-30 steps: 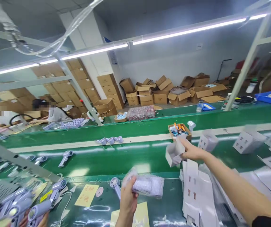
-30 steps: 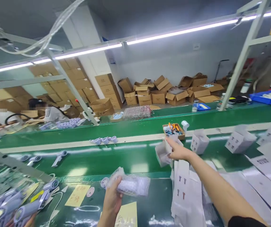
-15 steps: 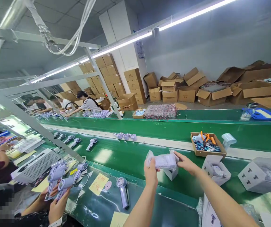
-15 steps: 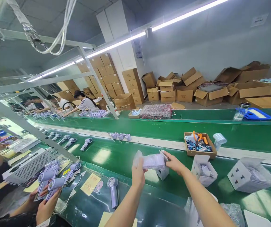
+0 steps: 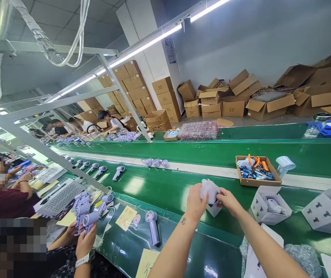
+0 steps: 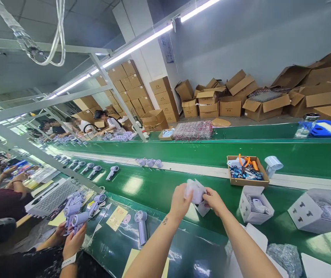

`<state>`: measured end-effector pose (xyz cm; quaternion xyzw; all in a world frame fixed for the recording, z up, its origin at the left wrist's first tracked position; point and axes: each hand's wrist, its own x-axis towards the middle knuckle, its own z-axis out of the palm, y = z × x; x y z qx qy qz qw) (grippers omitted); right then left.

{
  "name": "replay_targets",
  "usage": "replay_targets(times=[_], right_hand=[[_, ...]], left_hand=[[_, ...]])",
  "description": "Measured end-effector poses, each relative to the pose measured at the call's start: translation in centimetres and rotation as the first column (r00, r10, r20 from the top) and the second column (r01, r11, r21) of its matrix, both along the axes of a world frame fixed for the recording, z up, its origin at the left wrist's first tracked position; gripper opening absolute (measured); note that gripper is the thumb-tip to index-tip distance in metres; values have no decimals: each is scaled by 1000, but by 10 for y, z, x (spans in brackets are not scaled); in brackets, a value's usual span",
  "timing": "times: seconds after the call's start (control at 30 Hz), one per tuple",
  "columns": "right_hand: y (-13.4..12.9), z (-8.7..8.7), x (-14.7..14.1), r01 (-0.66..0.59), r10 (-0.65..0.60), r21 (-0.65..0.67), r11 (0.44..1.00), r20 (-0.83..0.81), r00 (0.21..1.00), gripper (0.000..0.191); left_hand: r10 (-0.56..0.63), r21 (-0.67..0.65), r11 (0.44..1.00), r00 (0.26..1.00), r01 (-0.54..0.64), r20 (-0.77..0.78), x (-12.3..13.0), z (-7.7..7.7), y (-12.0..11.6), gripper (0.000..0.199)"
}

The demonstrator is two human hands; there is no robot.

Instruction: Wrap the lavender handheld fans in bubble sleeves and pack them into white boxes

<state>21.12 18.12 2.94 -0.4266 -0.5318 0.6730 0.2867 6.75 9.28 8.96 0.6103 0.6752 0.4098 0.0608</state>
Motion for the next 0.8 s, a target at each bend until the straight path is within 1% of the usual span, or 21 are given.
replay_targets(times=[0.03, 0.07, 0.1, 0.17, 0.2, 0.23, 0.27, 0.3, 0.33, 0.37, 0.4, 0.47, 0.5, 0.53, 0.6, 0.63, 0.7, 0.77, 0.8], right_hand=[[1, 0, 3, -3, 3, -3, 1000, 3, 1000, 38], [2, 0, 5, -6, 6, -3, 1000, 4, 1000, 36], [3, 0, 8, -8, 8, -2, 1000, 4, 1000, 34], [5, -1, 12, -8, 8, 2, 1000, 6, 1000, 31], [7, -1, 14, -8, 8, 6, 1000, 9, 1000, 30], [8, -1, 16, -12, 11, 15, 1000, 6, 1000, 29], [10, -2, 17, -18, 18, 30, 999, -2, 1000, 29], [11, -2, 18, -26, 27, 49, 998, -13, 1000, 29], [13, -3, 19, -35, 37, 68, 997, -24, 999, 31], [15, -4, 20, -43, 46, 82, 996, -33, 998, 33], [16, -5, 21, -52, 55, 86, 995, -37, 998, 36], [18, -7, 24, -66, 67, 65, 996, -20, 998, 39], [19, -7, 26, -69, 70, 49, 996, -6, 998, 40], [20, -7, 27, -70, 70, 37, 997, 12, 998, 39], [23, -4, 27, -70, 68, 36, 997, 51, 996, 36], [25, -1, 26, -74, 71, 44, 996, 70, 995, 33], [32, 7, 23, -98, 91, 67, 993, 100, 991, 29], [40, 15, 18, -132, 121, 88, 987, 118, 986, 27], [46, 19, 16, -147, 135, 90, 985, 122, 983, 27]], left_hand=[[-78, -53, 996, 992, 73, -103, 4, 1, 3, 29], [-136, -103, 987, 976, 120, -169, 8, 4, 7, 30], [-163, -140, 981, 966, 137, -201, 12, 7, 11, 31], [-165, -177, 976, 958, 125, -235, 18, 12, 21, 30], [-192, -197, 970, 942, 140, -274, 19, 14, 26, 30], [-260, -230, 955, 904, 189, -338, 20, 14, 30, 30], [-360, -282, 924, 836, 258, -415, 20, 12, 33, 31], [-459, -344, 883, 745, 320, -485, 18, 8, 34, 32], [-520, -391, 851, 662, 351, -539, 17, 2, 33, 34], [-526, -399, 849, 620, 346, -582, 14, -4, 31, 38], [-478, -363, 878, 626, 314, -616, 12, -12, 27, 43], [-323, -225, 947, 690, 232, -648, 7, -29, 16, 55], [-277, -172, 961, 709, 219, -648, 5, -38, 11, 60], [-259, -145, 965, 719, 218, -645, 5, -47, 6, 62], [-240, -139, 970, 734, 197, -636, 6, -61, 0, 60], [-212, -135, 977, 744, 164, -633, 8, -66, -1, 59], [-141, -96, 990, 765, 104, -628, 14, -71, -4, 55], [-111, -37, 993, 787, 111, -607, 16, -71, -11, 47], [-106, -17, 993, 809, 118, -578, 15, -71, -17, 43]])
